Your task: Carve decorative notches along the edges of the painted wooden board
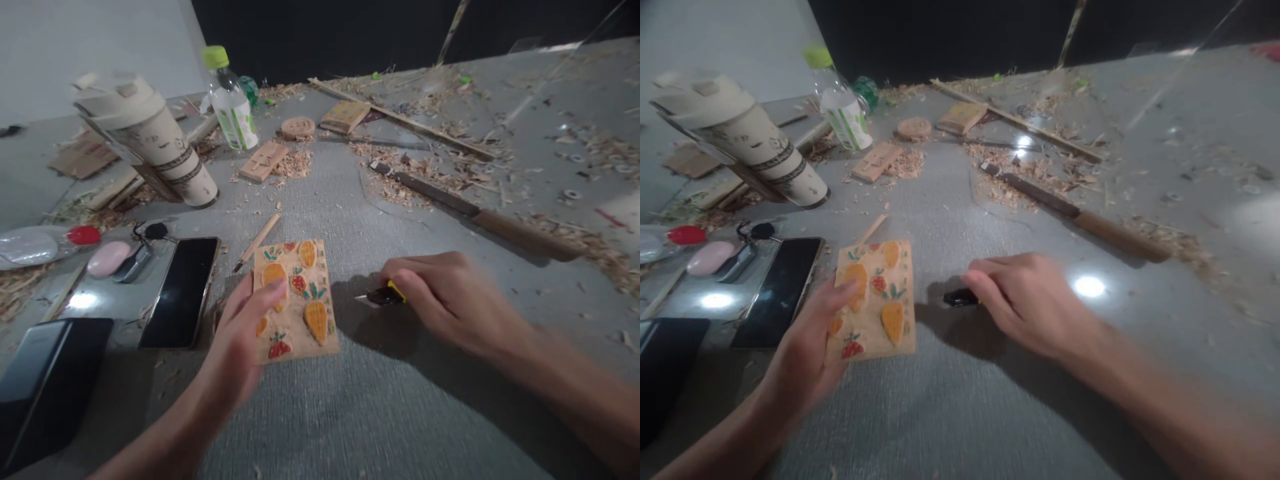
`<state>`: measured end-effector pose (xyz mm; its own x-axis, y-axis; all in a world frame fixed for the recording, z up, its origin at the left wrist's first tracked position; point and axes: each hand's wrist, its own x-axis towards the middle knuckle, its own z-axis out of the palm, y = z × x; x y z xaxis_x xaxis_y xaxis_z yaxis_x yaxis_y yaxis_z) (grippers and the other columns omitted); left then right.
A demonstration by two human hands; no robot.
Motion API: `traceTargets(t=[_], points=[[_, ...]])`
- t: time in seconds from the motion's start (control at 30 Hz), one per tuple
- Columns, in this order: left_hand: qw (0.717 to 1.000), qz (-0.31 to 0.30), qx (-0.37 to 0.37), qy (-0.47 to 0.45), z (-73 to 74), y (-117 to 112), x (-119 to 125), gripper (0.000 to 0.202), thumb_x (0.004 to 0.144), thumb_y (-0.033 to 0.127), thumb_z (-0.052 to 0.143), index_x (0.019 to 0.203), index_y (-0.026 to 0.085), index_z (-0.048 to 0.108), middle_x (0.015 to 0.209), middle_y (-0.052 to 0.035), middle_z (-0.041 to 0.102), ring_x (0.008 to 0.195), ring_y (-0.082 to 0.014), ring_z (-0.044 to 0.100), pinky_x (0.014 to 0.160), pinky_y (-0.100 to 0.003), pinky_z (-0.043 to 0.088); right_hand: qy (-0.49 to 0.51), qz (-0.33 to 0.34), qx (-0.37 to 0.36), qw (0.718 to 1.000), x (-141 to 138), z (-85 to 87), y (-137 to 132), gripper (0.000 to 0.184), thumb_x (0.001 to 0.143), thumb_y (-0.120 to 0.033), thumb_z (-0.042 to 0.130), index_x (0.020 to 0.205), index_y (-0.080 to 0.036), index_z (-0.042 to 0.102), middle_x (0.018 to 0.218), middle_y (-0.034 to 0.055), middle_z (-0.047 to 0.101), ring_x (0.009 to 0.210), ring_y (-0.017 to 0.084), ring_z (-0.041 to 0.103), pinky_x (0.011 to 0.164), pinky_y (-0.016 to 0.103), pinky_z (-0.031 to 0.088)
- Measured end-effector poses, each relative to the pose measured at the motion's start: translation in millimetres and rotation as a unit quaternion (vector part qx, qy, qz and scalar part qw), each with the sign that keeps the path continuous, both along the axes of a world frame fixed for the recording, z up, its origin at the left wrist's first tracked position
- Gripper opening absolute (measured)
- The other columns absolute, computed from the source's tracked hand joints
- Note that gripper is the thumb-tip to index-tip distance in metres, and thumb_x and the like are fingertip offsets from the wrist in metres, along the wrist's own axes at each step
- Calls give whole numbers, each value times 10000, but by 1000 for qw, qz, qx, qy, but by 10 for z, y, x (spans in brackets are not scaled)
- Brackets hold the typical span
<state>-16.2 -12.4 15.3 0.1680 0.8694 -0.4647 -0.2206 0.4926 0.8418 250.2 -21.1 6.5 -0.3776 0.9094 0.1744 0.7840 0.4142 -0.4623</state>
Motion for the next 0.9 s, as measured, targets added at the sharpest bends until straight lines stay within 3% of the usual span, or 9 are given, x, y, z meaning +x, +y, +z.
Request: traceTargets(t=[0.13,0.47,0.73,0.9], points=[[1000,-16,-6,26,-6,-22,18,610,845,396,897,1397,206,719,1167,-111,845,1073,-390,832,823,-413,712,-22,18,62,998,-40,54,-58,582,1198,-390,335,667,-224,504,567,-31,488,475,115,435,534,327,296],[996,-39,-5,79,67,-56,76,479,860,414,883,1257,184,745,1105,-107,861,974,-361,848,806,-407,708,-76,29,65,995,-116,-22,-91,656,1221,-453,286,733,-222,658,623,-18,642,497,132,542,558,344,265],[995,-49,-6,87,95,-55,65,400,869,384,856,1225,222,770,1043,-72,852,906,-316,843,766,-373,701,-91,33,32,995,-134,4,-75,678,1221,-461,271,728,-216,666,655,-8,691,511,131,567,570,345,238],[994,-61,-5,89,114,-71,59,438,857,390,856,1253,232,756,1044,-67,848,881,-312,832,669,-325,670,-107,19,7,994,-147,4,-87,696,1217,-481,243,725,-218,659,672,-6,711,533,143,587,583,357,209]])
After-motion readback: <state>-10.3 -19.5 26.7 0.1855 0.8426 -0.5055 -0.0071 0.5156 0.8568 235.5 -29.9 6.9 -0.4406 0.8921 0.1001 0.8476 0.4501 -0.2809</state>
